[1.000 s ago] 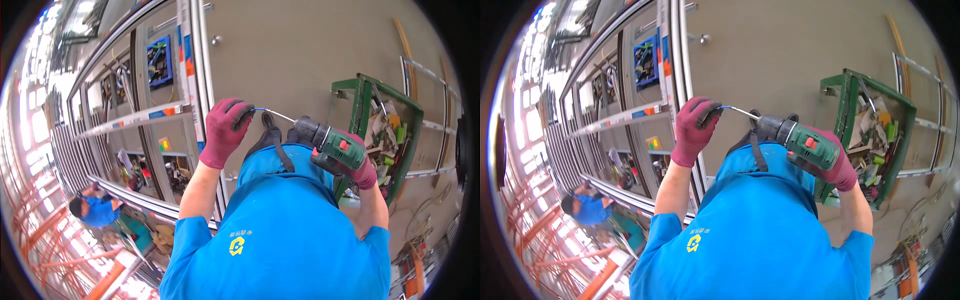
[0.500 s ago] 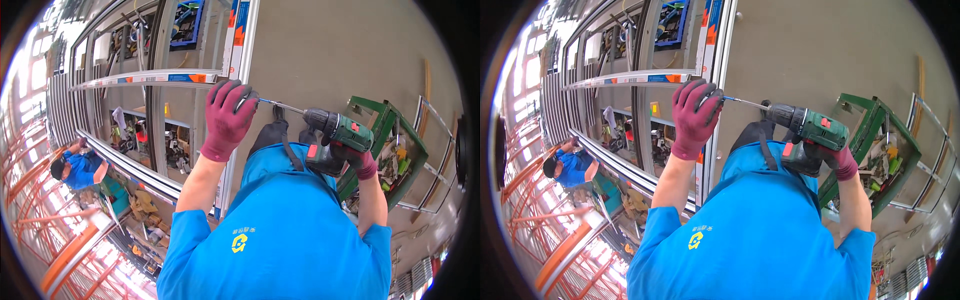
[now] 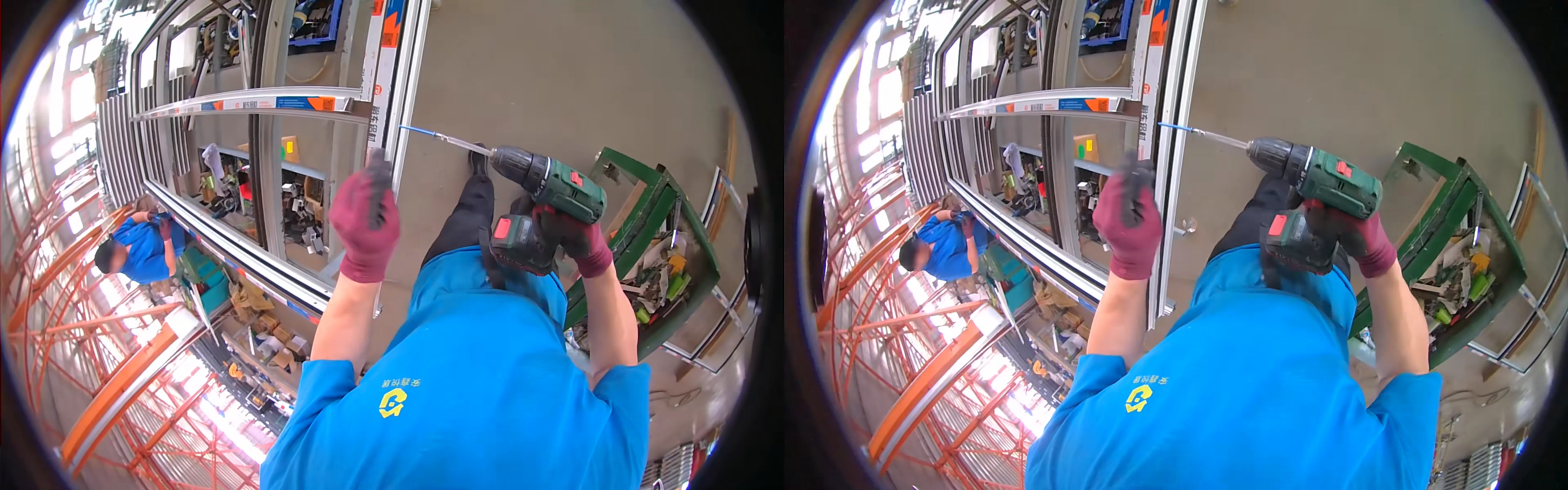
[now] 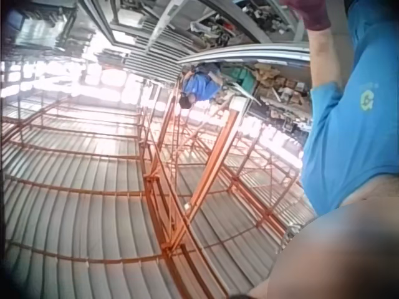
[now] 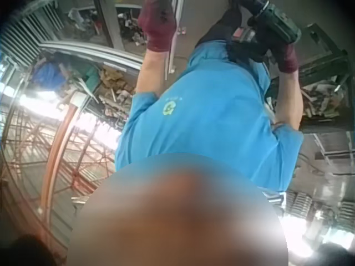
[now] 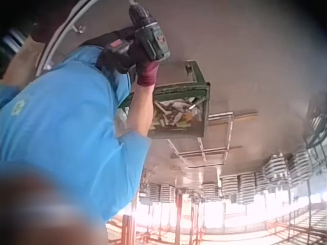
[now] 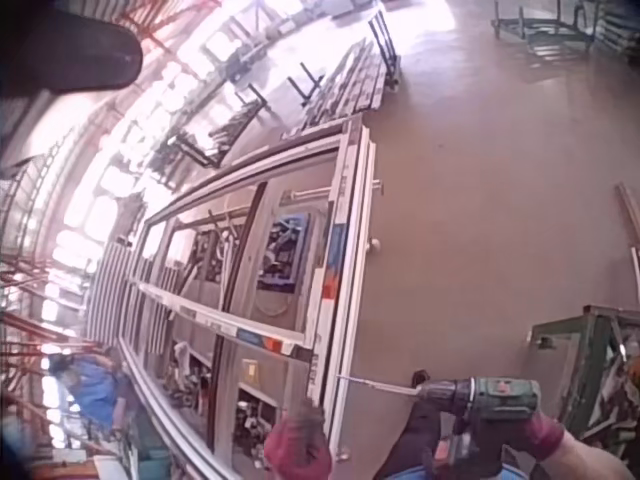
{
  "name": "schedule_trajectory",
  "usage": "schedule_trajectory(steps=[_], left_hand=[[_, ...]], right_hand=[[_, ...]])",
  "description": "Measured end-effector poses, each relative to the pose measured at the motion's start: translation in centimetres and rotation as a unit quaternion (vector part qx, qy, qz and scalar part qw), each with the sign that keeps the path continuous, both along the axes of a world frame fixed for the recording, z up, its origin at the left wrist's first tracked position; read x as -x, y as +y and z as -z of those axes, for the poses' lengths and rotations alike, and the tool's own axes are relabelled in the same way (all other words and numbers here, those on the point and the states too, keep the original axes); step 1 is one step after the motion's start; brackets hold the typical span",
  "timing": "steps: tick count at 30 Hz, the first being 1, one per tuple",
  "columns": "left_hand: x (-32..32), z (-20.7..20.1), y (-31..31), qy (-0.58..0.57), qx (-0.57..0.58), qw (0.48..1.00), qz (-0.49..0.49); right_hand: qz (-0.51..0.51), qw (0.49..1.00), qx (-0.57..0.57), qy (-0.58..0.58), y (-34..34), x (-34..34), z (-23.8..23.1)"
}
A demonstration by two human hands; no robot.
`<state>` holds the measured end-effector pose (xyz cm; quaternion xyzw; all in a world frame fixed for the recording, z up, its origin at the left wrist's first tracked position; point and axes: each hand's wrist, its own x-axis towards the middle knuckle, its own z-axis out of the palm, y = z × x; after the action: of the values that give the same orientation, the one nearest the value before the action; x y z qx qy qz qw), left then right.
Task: Assemble a metal frame using a power drill and various attachment components on a workshop floor.
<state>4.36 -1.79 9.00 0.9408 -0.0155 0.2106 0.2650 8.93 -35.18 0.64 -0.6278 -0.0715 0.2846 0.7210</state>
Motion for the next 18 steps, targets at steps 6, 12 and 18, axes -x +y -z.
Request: schedule_trajectory(steps=[6, 12, 18], left_hand=[[-0.1, 3.2, 3.8, 0.112, 0.286, 0.925, -0.222], [-6.4, 6.4, 8.5, 0.189, 0.543, 0.734, -0.362], [-11.6, 9.1, 7.8, 0.156, 0.593, 0.725, -0.314]], right_hand=[[0.042, 0.973, -0.106, 0.200, 1.3, -0.4, 1.1], [0.023, 0.983, -0.111, 0.145, 2.9, -1.4, 2.2], [0.010, 0.972, -0.134, 0.190, 3.7, -2.0, 3.0]])
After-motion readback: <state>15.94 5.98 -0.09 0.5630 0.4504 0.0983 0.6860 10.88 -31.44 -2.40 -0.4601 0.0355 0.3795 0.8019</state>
